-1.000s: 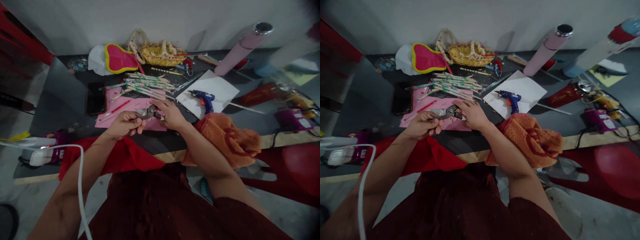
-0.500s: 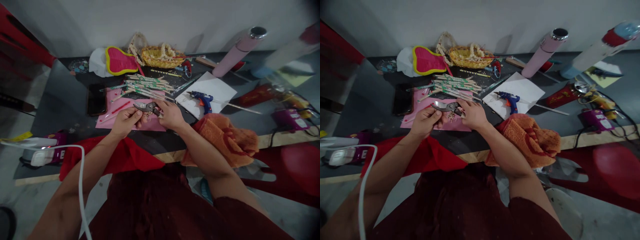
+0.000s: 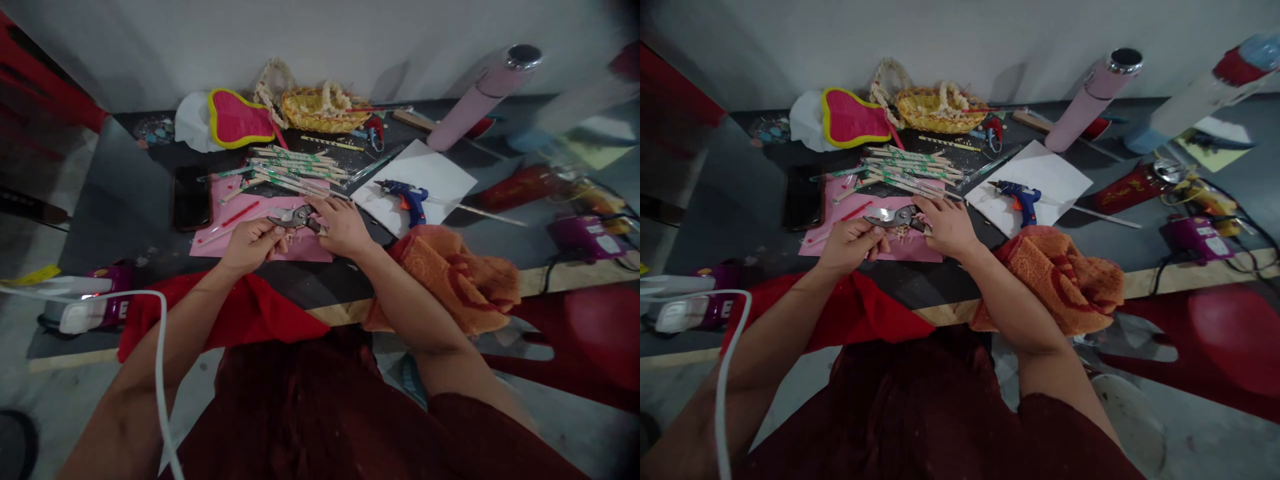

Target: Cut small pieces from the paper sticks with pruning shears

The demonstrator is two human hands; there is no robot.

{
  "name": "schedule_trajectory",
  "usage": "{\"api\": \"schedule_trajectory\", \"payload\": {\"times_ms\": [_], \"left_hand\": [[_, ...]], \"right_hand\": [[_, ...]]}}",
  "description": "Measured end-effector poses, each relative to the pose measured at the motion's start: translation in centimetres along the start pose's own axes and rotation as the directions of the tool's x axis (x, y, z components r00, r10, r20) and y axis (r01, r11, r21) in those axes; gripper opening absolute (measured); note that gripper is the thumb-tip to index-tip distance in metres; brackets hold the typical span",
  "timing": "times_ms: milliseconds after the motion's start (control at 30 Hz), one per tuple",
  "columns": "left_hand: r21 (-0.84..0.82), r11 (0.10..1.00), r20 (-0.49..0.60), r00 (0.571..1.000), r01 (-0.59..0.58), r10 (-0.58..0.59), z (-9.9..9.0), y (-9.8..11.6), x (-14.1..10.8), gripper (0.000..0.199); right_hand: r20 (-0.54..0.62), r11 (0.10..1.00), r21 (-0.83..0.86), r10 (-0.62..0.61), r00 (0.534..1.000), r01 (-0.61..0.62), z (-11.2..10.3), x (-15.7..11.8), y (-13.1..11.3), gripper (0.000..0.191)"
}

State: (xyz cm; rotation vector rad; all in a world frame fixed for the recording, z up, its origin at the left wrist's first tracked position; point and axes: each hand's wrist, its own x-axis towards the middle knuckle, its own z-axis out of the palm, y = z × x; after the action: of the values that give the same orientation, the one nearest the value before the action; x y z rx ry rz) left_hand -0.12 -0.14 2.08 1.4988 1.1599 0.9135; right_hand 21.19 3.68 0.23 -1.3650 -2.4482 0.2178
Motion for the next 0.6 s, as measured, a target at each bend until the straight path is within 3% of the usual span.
{"api": "schedule_trajectory", "payload": {"times_ms": [233,433,600], "left_hand": [[-0.023,0.999,-0.029,0.999,-0.034,0.034,-0.16,0.05,-0.22,0.029],[0.191,0.97,-0.053,0.985,-0.15,0.163,-0.19,0.1,-0.43,0.026],[0.135,0.982,-0.068,0.987,-0.135,0.145,0.13,0.09,-0.28,0.031]], "right_hand": [[0.004,1.0,-0.005,0.016,1.0,-0.016,-0.25,0.03,-0.73,0.053],[0.061,0.999,0.034,-0.037,0.997,0.035,-0.88,0.03,-0.28,0.057],[0.028,0.996,0.08,-0.037,0.999,0.035,-0.47,0.04,-0.02,0.064]]}}
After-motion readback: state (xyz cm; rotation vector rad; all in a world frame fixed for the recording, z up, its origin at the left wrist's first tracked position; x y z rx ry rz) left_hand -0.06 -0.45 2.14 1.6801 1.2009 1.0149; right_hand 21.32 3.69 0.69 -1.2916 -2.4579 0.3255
